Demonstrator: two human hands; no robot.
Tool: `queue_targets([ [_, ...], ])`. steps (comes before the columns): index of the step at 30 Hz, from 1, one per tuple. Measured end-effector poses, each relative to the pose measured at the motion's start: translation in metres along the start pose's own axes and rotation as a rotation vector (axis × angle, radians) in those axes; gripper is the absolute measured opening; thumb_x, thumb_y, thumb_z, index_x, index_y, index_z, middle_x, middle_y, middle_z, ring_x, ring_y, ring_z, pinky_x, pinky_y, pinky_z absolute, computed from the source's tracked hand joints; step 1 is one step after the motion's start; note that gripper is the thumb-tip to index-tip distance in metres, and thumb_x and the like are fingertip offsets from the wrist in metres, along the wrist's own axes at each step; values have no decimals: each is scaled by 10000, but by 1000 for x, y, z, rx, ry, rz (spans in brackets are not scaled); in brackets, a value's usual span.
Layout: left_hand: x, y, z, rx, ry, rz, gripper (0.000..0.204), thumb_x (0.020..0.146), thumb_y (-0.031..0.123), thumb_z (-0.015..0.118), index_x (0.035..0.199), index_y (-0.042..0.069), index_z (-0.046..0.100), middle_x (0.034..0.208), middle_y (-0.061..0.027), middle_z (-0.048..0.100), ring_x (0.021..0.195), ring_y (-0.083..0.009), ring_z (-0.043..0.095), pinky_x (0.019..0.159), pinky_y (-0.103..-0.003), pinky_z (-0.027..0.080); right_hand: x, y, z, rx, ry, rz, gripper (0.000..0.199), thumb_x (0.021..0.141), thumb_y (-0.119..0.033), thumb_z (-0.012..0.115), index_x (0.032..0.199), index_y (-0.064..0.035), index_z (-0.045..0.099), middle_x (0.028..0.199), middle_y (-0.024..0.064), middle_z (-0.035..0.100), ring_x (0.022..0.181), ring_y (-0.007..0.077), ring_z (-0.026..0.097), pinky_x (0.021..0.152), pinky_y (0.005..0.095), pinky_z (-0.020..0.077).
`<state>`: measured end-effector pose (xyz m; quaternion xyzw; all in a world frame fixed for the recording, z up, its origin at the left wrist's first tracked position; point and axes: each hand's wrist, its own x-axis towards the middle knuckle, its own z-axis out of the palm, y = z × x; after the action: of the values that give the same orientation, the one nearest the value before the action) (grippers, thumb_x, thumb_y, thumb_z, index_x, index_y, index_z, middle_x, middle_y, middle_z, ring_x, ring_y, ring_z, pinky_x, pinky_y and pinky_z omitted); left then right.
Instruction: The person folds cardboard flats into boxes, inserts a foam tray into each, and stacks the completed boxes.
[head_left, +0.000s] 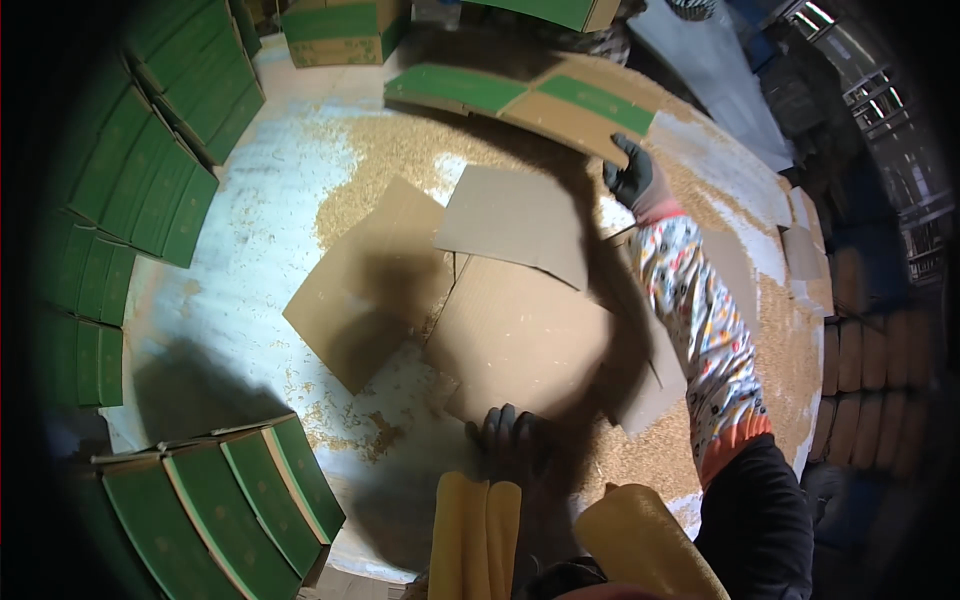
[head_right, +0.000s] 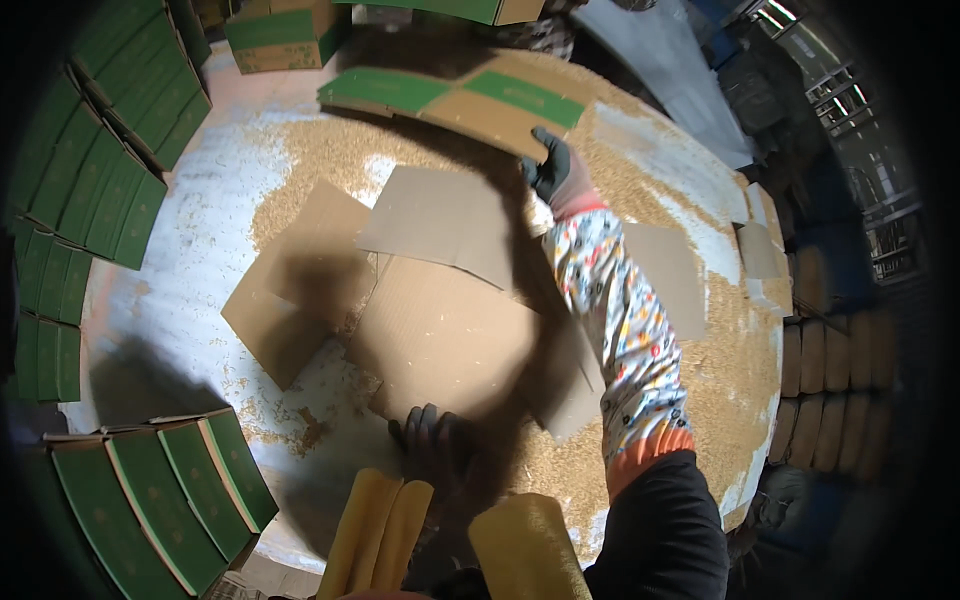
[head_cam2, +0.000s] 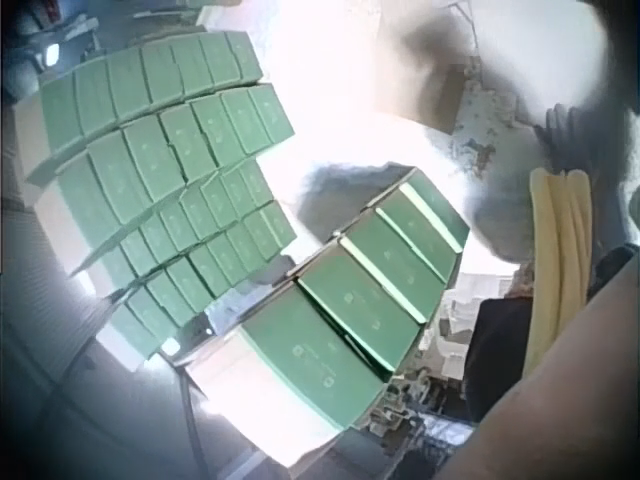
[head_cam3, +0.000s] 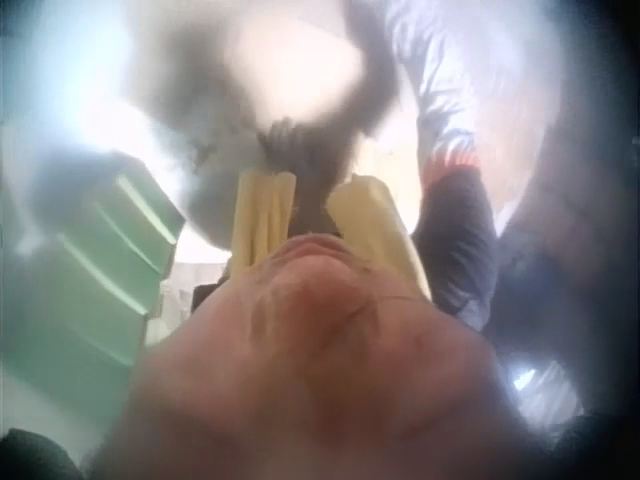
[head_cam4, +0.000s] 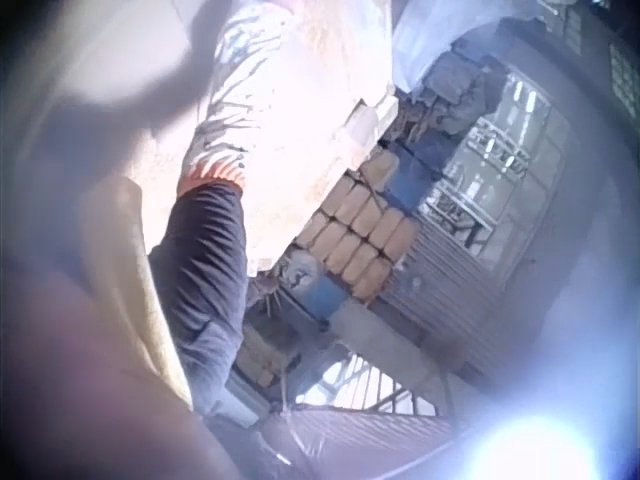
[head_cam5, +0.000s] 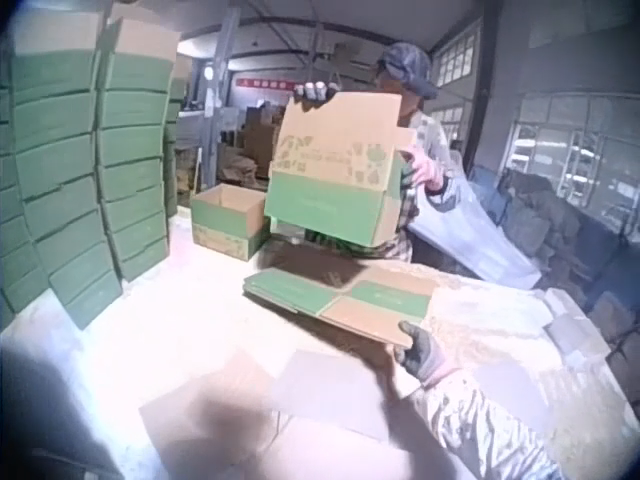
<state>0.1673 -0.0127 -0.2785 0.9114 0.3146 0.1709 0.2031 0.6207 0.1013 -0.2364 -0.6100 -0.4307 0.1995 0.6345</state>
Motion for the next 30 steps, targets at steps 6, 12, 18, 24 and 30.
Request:
queue_targets([
  [6,-7,16,-10,-1084,200,-325,472,1017,377,355,1311,25,469,1344,-144,483,1259,-326,463,1068,-488,353,-243,-239,-51,683,453,595,260,954,-230,581,1157,-69,596,864,48,675,612,148,620,518,239,516],
  [12,-81,-35,-97,-2351,-721,-206,550,1004,469,377,1365,59,443,1335,-110,523,1231,-310,471,1062,-481,336,-593,-344,-88,229,556,1026,355,899,-330,653,1138,-69,623,915,-17,650,737,49,606,568,216,499],
  [18,-233,77,-55,-759,-705,-357,672,845,240,662,1337,-99,354,1285,-307,487,1136,-428,527,952,-421,445,-818,-256,-104,-828,579,1257,672,759,-352,718,1259,38,494,1073,221,663,970,388,645,850,416,501],
  [24,-204,211,-185,-2,-717,-107,911,820,326,721,1470,-36,197,1401,-333,386,1304,-398,430,1031,-375,402,-761,-402,-159,-4,698,916,392,838,-277,695,1095,16,649,935,77,701,824,180,668,698,286,522],
  [30,-177,283,-240,-708,-1092,-155,581,905,266,643,1371,-23,453,1263,-125,577,1166,-220,565,879,-314,523,-713,-375,-208,45,1230,316,302,847,-250,725,934,8,592,855,59,604,752,133,552,685,269,464],
])
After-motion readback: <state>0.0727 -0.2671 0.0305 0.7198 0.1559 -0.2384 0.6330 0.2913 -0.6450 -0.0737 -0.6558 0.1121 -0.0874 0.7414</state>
